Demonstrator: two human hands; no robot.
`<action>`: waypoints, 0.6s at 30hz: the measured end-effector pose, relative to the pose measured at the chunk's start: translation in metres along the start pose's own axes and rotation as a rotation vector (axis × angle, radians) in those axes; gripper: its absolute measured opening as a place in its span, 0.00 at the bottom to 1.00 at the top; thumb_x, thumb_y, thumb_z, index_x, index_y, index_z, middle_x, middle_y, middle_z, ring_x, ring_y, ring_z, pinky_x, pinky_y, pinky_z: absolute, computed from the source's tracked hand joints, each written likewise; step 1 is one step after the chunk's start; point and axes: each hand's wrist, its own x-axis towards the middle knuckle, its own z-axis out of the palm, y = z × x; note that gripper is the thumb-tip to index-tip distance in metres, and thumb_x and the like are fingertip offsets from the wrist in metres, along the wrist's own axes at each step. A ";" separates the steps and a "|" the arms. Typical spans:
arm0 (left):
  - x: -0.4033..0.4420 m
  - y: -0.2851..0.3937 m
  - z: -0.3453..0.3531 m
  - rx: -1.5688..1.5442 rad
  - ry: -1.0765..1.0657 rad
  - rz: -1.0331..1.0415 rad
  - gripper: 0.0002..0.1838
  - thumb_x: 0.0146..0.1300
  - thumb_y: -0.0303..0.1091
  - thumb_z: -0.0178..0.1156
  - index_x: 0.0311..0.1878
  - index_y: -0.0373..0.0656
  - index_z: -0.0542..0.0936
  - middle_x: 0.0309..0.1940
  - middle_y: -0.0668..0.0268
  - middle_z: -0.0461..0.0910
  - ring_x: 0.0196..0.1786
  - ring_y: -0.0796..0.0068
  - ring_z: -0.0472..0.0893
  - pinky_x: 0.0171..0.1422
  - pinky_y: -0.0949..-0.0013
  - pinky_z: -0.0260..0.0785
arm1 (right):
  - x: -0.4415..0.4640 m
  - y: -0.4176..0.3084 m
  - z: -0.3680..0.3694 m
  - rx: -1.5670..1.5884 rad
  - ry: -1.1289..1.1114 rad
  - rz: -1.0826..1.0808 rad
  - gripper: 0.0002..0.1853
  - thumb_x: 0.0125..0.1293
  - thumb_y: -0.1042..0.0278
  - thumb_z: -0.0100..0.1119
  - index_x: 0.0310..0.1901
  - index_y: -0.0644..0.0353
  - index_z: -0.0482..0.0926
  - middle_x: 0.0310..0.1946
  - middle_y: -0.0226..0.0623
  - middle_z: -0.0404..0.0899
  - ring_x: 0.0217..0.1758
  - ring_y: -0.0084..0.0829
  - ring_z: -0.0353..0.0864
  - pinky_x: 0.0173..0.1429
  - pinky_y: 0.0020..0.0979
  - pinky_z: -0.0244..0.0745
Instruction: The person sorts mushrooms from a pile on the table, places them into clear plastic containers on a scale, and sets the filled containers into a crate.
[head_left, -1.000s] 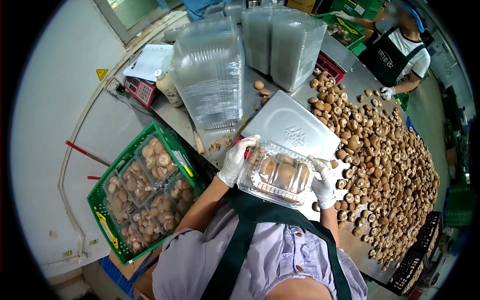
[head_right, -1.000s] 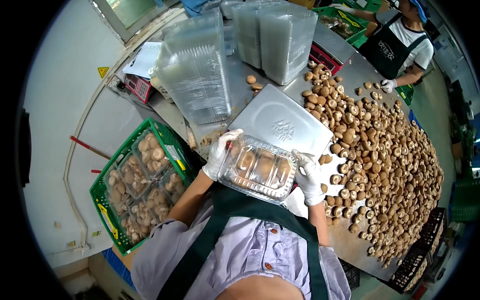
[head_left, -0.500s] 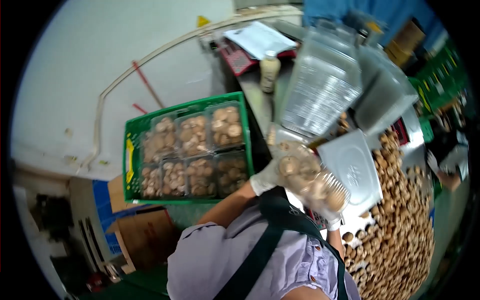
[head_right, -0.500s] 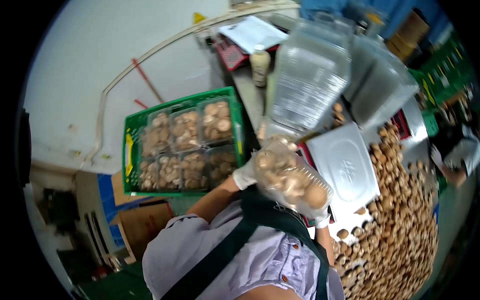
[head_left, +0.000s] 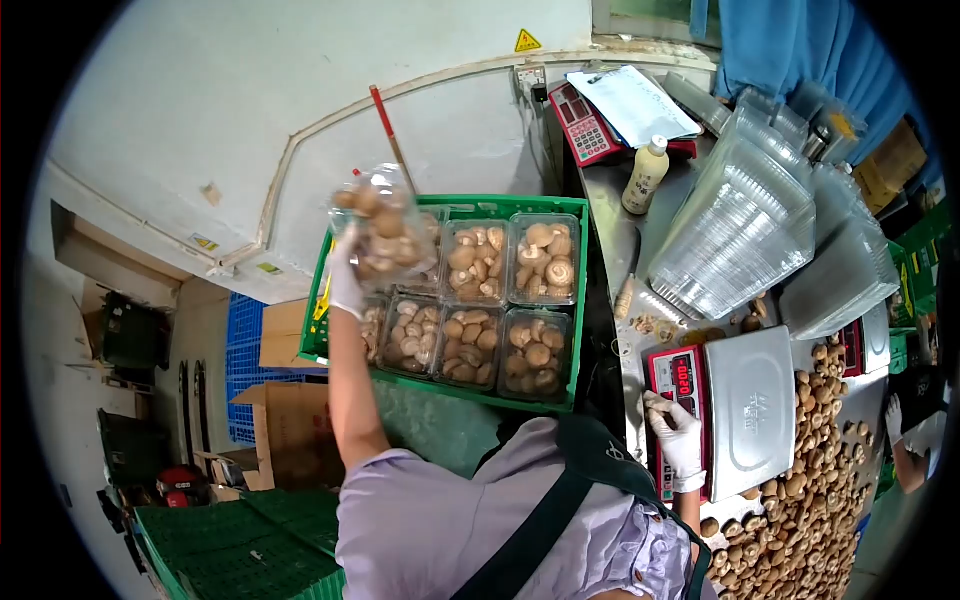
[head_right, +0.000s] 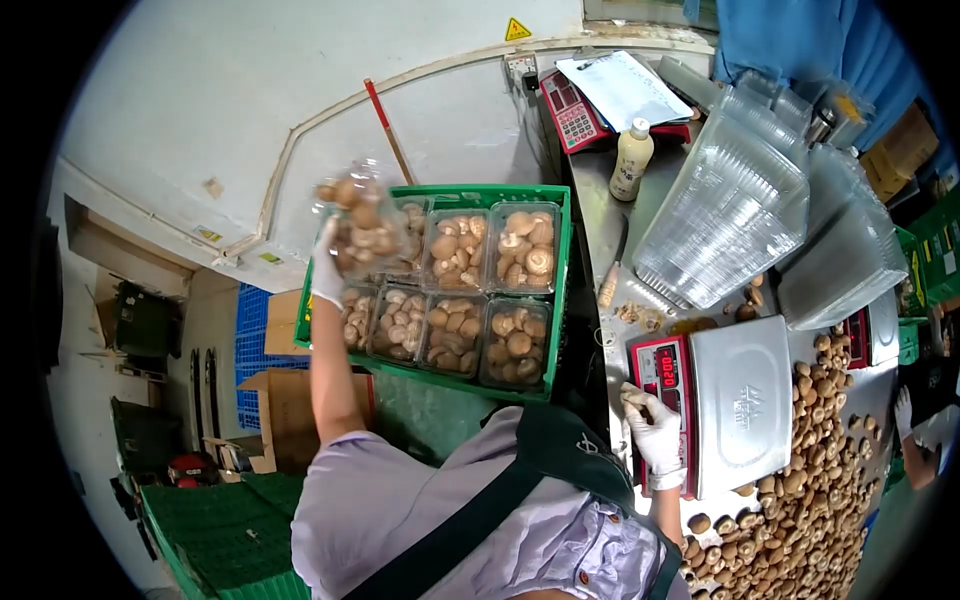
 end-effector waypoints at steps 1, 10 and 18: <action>0.029 0.005 -0.037 0.016 0.032 -0.016 0.19 0.62 0.46 0.61 0.46 0.40 0.79 0.36 0.66 0.80 0.35 0.76 0.80 0.38 0.73 0.74 | -0.003 -0.005 -0.003 0.011 0.007 0.017 0.05 0.62 0.78 0.59 0.39 0.69 0.80 0.44 0.42 0.83 0.43 0.22 0.81 0.49 0.22 0.76; 0.111 -0.033 -0.101 0.839 0.214 -0.074 0.21 0.52 0.37 0.68 0.47 0.35 0.81 0.43 0.56 0.82 0.41 0.64 0.80 0.48 0.65 0.73 | -0.019 0.010 -0.013 0.042 0.124 0.155 0.06 0.63 0.78 0.59 0.40 0.69 0.80 0.43 0.43 0.83 0.46 0.25 0.81 0.51 0.24 0.75; 0.116 -0.102 0.011 0.998 0.216 0.639 0.15 0.58 0.30 0.60 0.48 0.38 0.80 0.57 0.55 0.75 0.59 0.59 0.74 0.66 0.64 0.63 | -0.042 0.015 -0.027 0.009 0.248 0.107 0.06 0.65 0.75 0.57 0.39 0.69 0.80 0.44 0.42 0.83 0.46 0.26 0.81 0.52 0.25 0.74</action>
